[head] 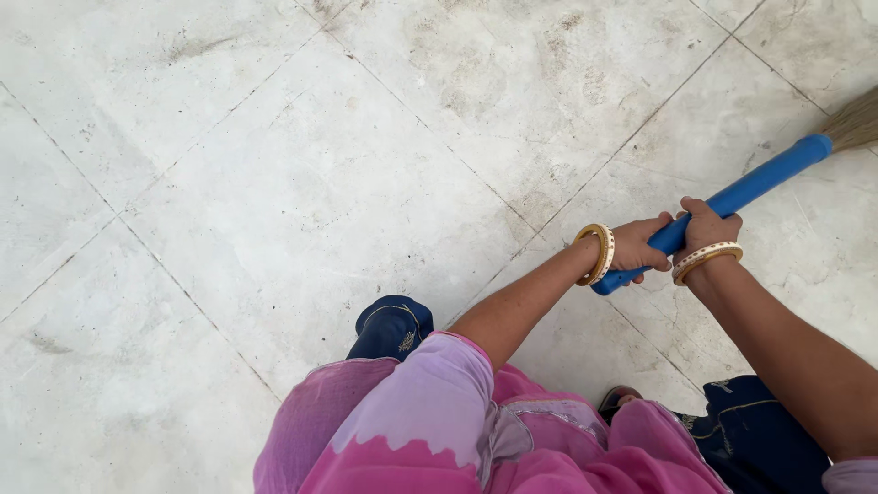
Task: The person sweeps debris across a tiled floor using a long-handled broom.
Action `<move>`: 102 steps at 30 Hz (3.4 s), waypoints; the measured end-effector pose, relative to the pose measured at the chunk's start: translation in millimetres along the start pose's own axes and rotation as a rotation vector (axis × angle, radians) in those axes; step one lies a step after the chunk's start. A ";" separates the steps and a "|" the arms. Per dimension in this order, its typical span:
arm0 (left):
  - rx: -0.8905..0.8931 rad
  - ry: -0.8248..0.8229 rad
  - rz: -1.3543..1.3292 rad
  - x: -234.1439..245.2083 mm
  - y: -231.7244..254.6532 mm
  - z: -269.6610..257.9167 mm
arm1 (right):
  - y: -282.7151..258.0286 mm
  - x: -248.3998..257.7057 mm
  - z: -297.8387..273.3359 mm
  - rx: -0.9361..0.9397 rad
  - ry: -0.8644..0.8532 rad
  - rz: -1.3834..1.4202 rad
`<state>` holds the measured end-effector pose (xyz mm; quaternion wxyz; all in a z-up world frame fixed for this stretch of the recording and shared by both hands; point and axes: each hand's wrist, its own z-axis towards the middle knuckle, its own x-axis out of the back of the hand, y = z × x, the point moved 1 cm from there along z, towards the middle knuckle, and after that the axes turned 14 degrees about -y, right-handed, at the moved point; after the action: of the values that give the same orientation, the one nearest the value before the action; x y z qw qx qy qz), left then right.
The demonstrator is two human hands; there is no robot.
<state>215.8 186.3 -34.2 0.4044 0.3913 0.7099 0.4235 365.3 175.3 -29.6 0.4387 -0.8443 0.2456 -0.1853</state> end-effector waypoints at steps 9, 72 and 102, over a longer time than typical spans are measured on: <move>-0.019 0.231 -0.091 14.4 11.5 -9.2 | -34.0 -65.1 10.0 -0.082 -0.155 -0.324; -0.487 0.787 -0.727 196.9 27.0 -286.6 | -69.5 -460.9 -62.4 0.279 -0.617 -1.435; -0.154 1.010 -0.519 326.8 42.0 -243.0 | -80.6 -545.6 33.7 0.254 -0.877 -0.836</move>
<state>-115.1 424.7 1.3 0.1332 -0.0774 0.8551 0.4951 -38.9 552.0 -34.1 0.4863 -0.8079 -0.3329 -0.0050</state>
